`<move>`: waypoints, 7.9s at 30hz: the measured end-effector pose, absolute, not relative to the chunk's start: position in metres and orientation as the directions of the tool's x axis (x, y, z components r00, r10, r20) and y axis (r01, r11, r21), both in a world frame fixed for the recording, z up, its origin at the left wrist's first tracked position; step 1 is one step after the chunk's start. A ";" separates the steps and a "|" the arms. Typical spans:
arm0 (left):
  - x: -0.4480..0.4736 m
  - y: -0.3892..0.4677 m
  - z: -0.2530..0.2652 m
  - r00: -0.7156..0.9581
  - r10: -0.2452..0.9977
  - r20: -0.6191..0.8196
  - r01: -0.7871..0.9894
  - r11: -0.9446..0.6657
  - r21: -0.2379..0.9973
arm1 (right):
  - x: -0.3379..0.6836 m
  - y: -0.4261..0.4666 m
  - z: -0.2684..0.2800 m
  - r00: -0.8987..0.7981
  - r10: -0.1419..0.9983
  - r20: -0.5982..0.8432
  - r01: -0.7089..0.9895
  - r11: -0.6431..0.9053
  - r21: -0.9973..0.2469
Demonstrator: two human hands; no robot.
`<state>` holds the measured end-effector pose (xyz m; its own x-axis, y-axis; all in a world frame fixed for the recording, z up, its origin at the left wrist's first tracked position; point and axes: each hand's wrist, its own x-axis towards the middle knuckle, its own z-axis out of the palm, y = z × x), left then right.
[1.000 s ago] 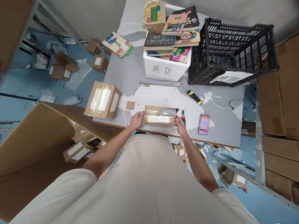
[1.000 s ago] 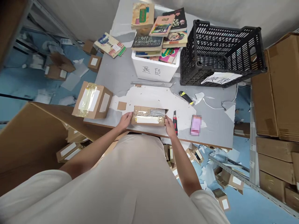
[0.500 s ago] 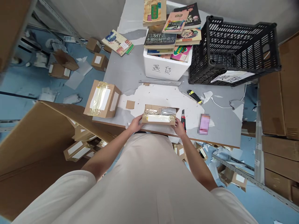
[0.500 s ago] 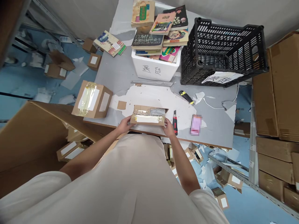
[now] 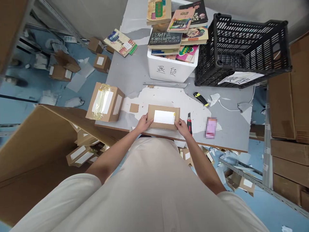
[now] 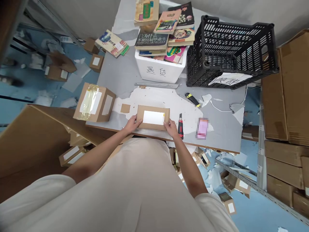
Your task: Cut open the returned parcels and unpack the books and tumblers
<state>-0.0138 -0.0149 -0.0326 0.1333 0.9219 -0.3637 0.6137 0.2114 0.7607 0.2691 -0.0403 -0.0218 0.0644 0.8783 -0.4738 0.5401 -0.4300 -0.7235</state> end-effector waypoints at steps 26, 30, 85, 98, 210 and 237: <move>-0.034 -0.051 -0.034 0.177 0.895 -0.409 0.533 0.262 0.804 | 0.266 -0.073 -0.022 0.046 0.854 -0.518 0.454 -0.480 -0.750; -0.036 -0.044 -0.009 0.106 0.929 -0.355 0.533 0.248 0.809 | 0.268 -0.064 0.004 0.059 0.889 -0.453 0.496 -0.420 -0.760; 0.004 -0.032 -0.027 0.542 0.836 0.083 0.688 -0.499 0.527 | 0.203 0.021 0.085 -0.598 0.676 -0.429 0.782 0.609 -0.130; 0.003 -0.033 -0.019 0.604 0.796 0.047 0.743 -0.583 0.328 | 0.201 0.018 0.094 -0.538 0.648 -0.538 0.767 0.642 0.007; 0.013 0.006 0.024 0.242 0.899 -0.364 0.897 -0.064 0.437 | 0.182 -0.051 0.017 0.279 0.862 -0.424 -0.143 -0.400 -0.905; 0.009 0.101 0.003 0.344 0.922 -0.180 0.823 -0.204 0.530 | 0.179 -0.116 0.025 -0.051 0.741 -0.669 -0.560 -0.576 -0.595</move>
<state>0.0092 0.1011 0.0032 0.3440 0.9216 -0.1798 0.8230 -0.2037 0.5302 0.1785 -0.1161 0.0250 -0.0511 0.7413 -0.6692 -0.5600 -0.5762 -0.5954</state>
